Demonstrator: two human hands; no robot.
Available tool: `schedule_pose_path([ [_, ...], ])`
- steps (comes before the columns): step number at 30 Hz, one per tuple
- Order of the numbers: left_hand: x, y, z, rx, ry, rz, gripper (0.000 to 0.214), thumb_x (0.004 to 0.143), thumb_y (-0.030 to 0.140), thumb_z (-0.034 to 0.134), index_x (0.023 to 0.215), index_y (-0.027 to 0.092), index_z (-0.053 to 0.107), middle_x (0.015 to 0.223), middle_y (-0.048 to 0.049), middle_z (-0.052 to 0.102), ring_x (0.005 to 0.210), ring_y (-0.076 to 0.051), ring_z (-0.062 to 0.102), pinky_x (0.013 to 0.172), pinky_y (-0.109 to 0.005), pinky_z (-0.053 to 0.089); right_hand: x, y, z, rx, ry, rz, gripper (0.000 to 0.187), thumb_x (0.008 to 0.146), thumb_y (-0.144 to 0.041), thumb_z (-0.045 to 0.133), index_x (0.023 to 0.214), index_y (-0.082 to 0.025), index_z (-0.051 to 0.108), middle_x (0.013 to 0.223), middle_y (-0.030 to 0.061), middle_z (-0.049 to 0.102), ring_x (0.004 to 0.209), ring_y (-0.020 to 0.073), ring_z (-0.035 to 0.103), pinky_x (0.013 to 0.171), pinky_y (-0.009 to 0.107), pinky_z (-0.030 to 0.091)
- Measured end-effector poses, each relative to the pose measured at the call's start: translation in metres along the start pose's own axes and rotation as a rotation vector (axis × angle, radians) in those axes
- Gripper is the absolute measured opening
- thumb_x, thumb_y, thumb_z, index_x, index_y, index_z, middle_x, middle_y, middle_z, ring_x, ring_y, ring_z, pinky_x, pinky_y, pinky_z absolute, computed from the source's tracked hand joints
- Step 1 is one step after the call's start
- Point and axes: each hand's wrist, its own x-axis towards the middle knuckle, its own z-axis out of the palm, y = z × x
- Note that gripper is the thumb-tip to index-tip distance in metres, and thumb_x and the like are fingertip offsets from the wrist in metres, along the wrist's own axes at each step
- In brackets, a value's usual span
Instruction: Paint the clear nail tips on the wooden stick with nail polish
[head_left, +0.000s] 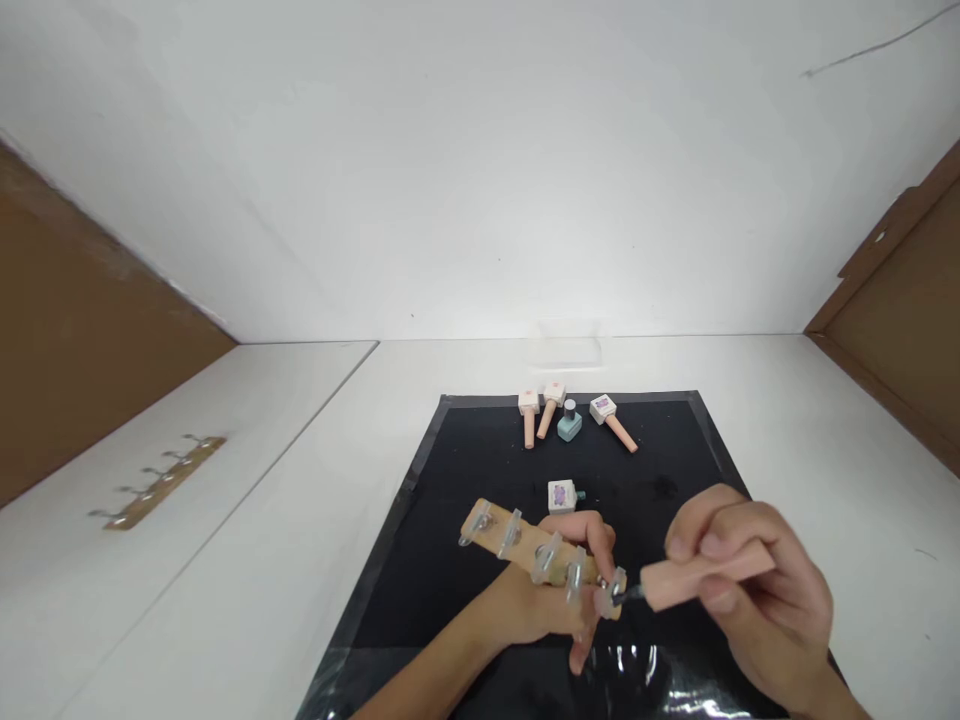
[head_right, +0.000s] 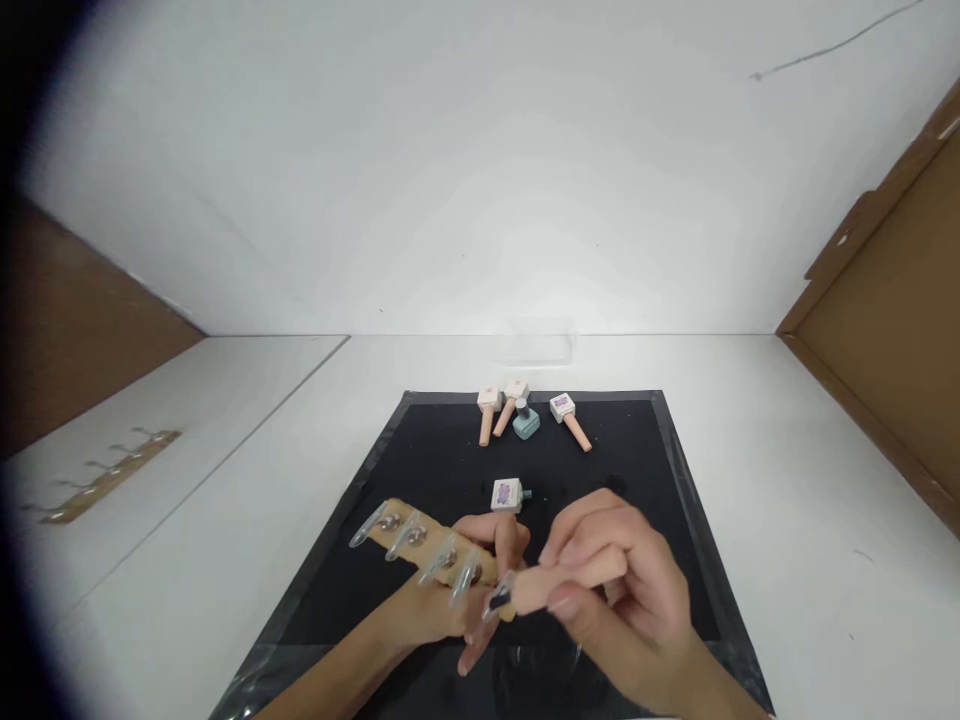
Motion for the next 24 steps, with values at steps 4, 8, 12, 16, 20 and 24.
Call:
schedule_pose_path([
  [4, 0.0, 0.002, 0.002, 0.06, 0.06, -0.021, 0.029, 0.059, 0.024, 0.081, 0.065, 0.013, 0.055, 0.056, 0.005, 0.052, 0.033, -0.004, 0.049, 0.03, -0.013, 0.044, 0.0, 0.003, -0.005, -0.082, 0.021, 0.019, 0.005, 0.089, -0.022, 0.056, 0.093, -0.022, 0.057, 0.078, 0.0038, 0.06, 0.069, 0.0168, 0.058, 0.056, 0.025, 0.047],
  [8, 0.003, 0.0, 0.006, 0.08, 0.086, 0.001, 0.026, 0.062, 0.024, 0.079, 0.066, 0.014, 0.055, 0.055, 0.0068, 0.05, 0.032, -0.003, 0.047, 0.03, -0.013, 0.043, 0.007, 0.007, -0.022, -0.145, 0.345, -0.031, 0.005, 0.091, -0.023, 0.053, 0.087, -0.023, 0.056, 0.077, 0.002, 0.058, 0.077, 0.0176, 0.055, 0.066, 0.029, 0.045],
  [12, 0.006, 0.002, 0.014, 0.177, 0.172, 0.009, 0.025, 0.064, 0.024, 0.077, 0.072, 0.015, 0.056, 0.059, 0.005, 0.054, 0.04, -0.004, 0.051, 0.037, -0.014, 0.046, 0.009, 0.001, -0.033, -0.303, 0.198, -0.017, 0.015, 0.097, -0.027, 0.039, 0.092, -0.024, 0.052, 0.073, 0.0028, 0.06, 0.091, 0.0221, 0.054, 0.075, 0.035, 0.045],
  [16, 0.005, 0.001, 0.023, 0.2, 0.194, -0.003, 0.03, 0.06, 0.023, 0.08, 0.078, 0.016, 0.058, 0.061, 0.0035, 0.056, 0.049, -0.006, 0.051, 0.045, -0.018, 0.051, -0.008, -0.013, -0.035, -0.606, -0.082, 0.002, 0.019, 0.097, -0.022, 0.031, 0.094, -0.024, 0.05, 0.071, 0.001, 0.051, 0.072, 0.019, 0.05, 0.067, 0.034, 0.044],
  [20, 0.004, -0.003, 0.032, 0.231, 0.205, -0.039, 0.031, 0.059, 0.024, 0.08, 0.079, 0.016, 0.058, 0.062, 0.0027, 0.058, 0.051, -0.007, 0.053, 0.049, -0.02, 0.051, -0.032, -0.023, -0.041, -0.739, -0.168, 0.039, 0.015, 0.095, -0.019, 0.035, 0.092, -0.024, 0.049, 0.072, 0.0014, 0.052, 0.071, 0.0192, 0.05, 0.065, 0.033, 0.044],
  [24, 0.002, 0.007, 0.041, 0.27, 0.247, -0.032, 0.032, 0.056, 0.027, 0.082, 0.075, 0.015, 0.058, 0.06, 0.0023, 0.058, 0.047, -0.007, 0.052, 0.045, -0.019, 0.048, -0.041, -0.026, -0.052, -0.633, -0.025, 0.145, 0.014, 0.095, -0.026, 0.039, 0.093, -0.026, 0.053, 0.079, 0.0021, 0.06, 0.069, 0.0175, 0.055, 0.059, 0.027, 0.045],
])
